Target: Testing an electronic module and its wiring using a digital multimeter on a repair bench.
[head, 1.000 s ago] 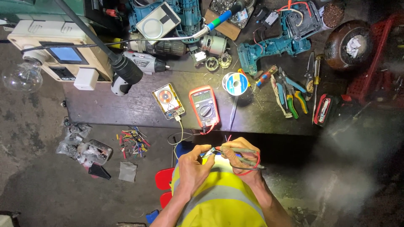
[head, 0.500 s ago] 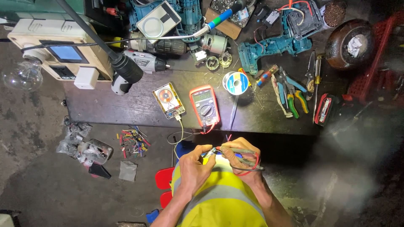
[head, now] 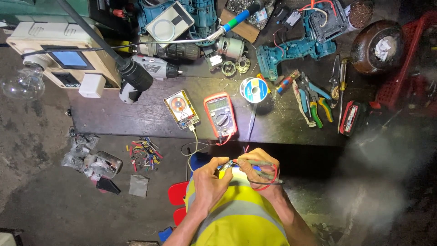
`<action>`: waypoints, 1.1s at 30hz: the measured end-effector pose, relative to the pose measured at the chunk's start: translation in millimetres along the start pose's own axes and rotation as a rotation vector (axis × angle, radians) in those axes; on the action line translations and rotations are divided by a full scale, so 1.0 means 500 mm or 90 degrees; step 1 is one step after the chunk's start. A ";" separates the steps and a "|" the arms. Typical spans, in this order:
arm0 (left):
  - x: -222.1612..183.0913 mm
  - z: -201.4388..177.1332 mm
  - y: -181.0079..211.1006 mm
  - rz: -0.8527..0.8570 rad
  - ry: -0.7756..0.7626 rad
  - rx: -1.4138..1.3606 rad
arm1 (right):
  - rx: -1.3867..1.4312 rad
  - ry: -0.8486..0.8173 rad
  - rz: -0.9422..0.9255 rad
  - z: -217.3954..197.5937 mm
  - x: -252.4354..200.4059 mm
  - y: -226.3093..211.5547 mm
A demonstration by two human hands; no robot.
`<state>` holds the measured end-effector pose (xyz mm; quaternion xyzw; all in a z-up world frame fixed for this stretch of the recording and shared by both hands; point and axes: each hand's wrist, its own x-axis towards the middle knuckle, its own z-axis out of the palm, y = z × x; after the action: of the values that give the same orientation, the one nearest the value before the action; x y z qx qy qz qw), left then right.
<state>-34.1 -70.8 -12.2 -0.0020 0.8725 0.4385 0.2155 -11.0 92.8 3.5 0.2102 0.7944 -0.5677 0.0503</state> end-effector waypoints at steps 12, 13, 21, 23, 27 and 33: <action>-0.003 0.007 -0.014 0.043 0.026 0.021 | -0.015 -0.011 -0.019 0.003 0.002 0.000; -0.002 0.006 -0.013 0.044 0.026 0.021 | -0.015 -0.011 -0.019 0.003 0.003 -0.002; -0.001 0.003 -0.008 0.055 0.036 0.008 | 0.022 -0.004 0.016 0.008 0.006 -0.003; -0.003 0.004 -0.007 0.055 0.033 0.004 | 0.037 0.000 0.022 0.006 0.004 -0.005; -0.003 0.006 -0.010 0.053 0.031 0.023 | 0.054 0.005 0.020 0.004 0.006 -0.006; -0.004 0.010 -0.012 0.045 0.033 0.024 | 0.043 0.000 0.047 0.000 0.004 -0.007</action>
<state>-29.3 -71.0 -19.0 0.0217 0.8856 0.4289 0.1768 -14.4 92.5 6.0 0.2409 0.7665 -0.5919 0.0639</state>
